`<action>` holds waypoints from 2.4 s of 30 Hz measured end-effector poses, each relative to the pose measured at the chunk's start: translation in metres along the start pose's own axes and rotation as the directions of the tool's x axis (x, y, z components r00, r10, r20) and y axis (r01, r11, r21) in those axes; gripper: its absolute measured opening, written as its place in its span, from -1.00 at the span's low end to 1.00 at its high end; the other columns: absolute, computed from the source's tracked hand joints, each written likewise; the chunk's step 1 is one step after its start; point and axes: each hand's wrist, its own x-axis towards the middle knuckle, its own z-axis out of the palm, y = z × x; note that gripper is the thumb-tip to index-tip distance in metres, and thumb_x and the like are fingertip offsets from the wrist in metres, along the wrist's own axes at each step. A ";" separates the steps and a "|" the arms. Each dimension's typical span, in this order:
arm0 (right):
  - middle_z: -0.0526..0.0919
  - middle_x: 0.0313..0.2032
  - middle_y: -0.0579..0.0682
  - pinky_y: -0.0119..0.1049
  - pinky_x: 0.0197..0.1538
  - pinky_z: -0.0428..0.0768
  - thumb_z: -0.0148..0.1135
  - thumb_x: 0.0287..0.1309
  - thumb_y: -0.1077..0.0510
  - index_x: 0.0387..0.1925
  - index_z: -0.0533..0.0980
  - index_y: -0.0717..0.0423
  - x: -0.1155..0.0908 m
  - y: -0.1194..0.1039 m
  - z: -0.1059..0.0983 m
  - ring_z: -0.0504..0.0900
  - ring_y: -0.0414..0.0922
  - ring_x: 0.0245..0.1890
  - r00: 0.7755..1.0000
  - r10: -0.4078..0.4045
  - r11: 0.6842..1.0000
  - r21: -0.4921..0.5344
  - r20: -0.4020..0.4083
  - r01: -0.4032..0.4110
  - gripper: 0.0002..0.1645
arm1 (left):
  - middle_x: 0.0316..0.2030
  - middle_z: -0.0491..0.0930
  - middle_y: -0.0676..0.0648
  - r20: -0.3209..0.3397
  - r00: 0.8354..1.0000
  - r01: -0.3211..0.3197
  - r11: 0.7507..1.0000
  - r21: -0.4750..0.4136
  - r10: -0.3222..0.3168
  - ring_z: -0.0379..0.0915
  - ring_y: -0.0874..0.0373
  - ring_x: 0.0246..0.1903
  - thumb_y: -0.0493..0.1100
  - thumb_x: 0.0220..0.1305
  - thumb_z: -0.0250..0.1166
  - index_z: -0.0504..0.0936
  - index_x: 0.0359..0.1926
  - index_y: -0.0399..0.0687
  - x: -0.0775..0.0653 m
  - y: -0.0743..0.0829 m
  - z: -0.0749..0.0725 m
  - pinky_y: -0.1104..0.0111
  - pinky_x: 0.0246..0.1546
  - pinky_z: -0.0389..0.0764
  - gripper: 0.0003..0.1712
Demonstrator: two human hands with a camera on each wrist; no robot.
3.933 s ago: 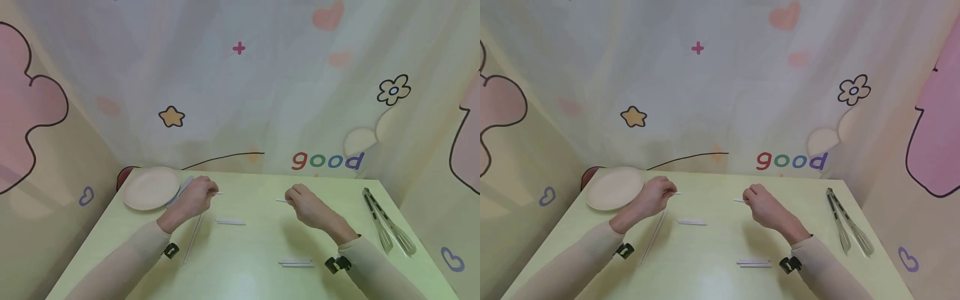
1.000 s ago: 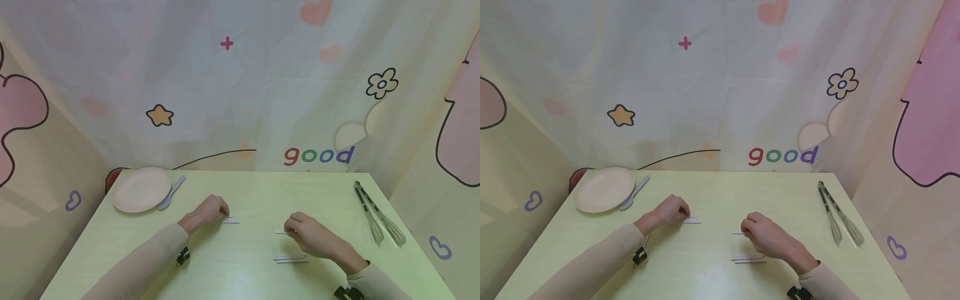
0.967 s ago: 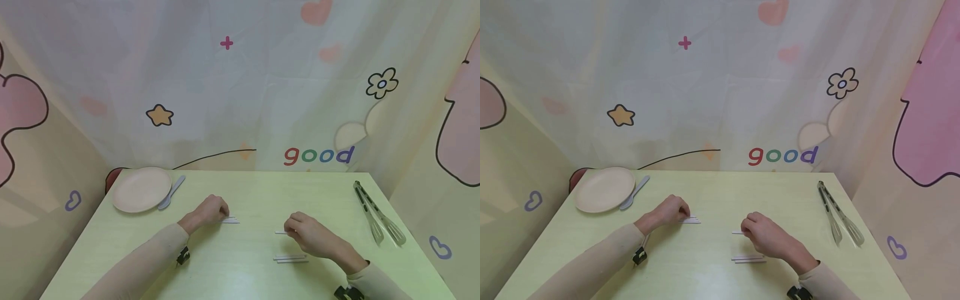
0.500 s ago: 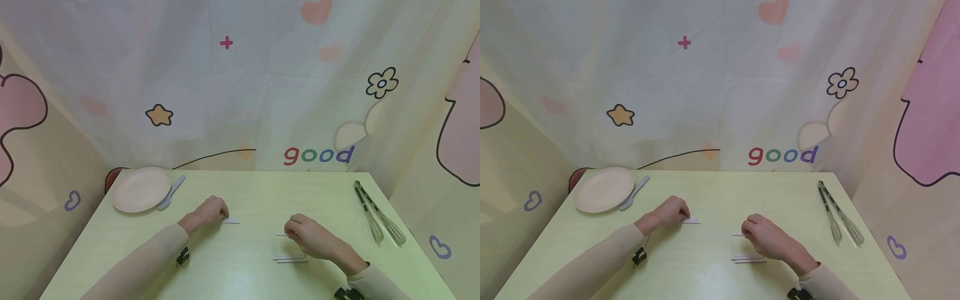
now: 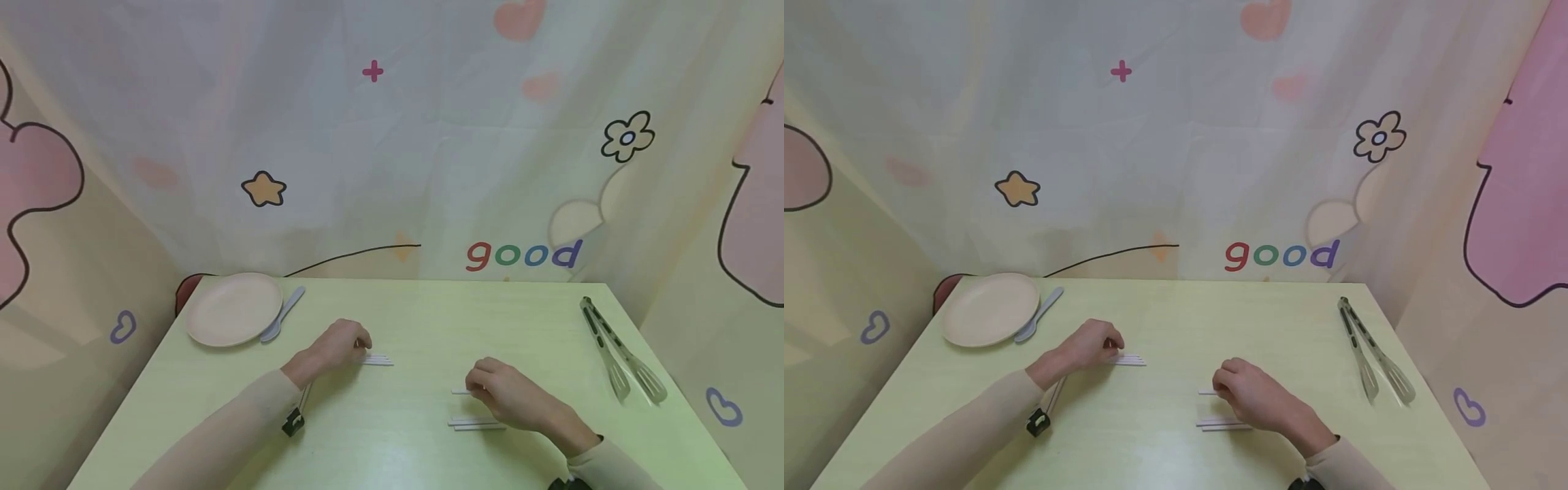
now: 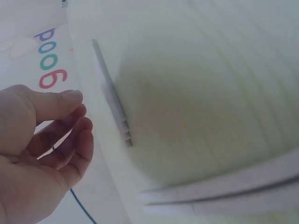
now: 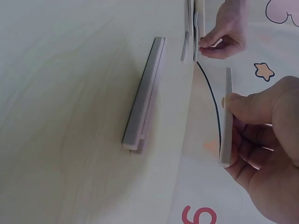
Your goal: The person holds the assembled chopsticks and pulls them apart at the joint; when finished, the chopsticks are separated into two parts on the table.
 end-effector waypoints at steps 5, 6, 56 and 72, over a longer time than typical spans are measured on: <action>0.49 -0.35 -0.25 -0.44 -0.27 0.55 0.26 0.18 0.32 -0.33 0.57 0.02 -0.001 0.000 0.004 0.41 -0.37 -0.33 1.000 -0.003 1.000 0.011 0.003 0.003 -0.87 | -0.39 0.68 -0.03 -0.050 0.999 -0.001 1.000 0.011 0.002 0.53 0.21 -0.38 -0.38 0.11 0.35 0.73 -0.28 -0.24 -0.009 0.000 -0.006 0.39 -0.33 0.56 -0.88; 0.49 -0.36 -0.25 -0.45 -0.28 0.54 0.26 0.17 0.32 -0.33 0.57 0.03 -0.002 0.000 0.004 0.41 -0.37 -0.33 1.000 -0.006 1.000 0.012 0.002 0.006 -0.87 | -0.41 0.67 -0.02 -0.054 0.999 0.007 1.000 0.013 -0.006 0.52 0.22 -0.39 -0.37 0.12 0.36 0.73 -0.28 -0.23 -0.011 -0.001 -0.007 0.41 -0.34 0.54 -0.89; 0.50 -0.42 -0.27 -0.49 -0.33 0.50 0.27 0.13 0.38 -0.41 0.56 -0.03 -0.008 0.006 0.020 0.39 -0.40 -0.40 0.999 -0.049 0.998 0.046 -0.008 0.049 -0.78 | -0.54 0.52 0.05 -0.104 0.910 0.401 0.915 -0.034 -0.402 0.39 0.23 -0.56 -0.30 0.08 0.42 0.62 -0.42 -0.15 -0.120 -0.024 -0.004 0.41 -0.53 0.45 -0.89; 0.46 -0.44 -0.30 -0.46 -0.34 0.49 0.31 0.09 0.35 -0.43 0.56 -0.06 -0.009 0.007 0.026 0.35 -0.42 -0.42 0.999 -0.033 0.999 0.015 0.029 0.033 -0.78 | -0.62 0.49 0.02 -0.136 0.915 0.384 0.923 0.002 -0.380 0.36 0.14 -0.62 -0.45 -0.15 0.22 0.54 -0.59 -0.16 -0.122 -0.020 -0.003 0.34 -0.61 0.40 -0.87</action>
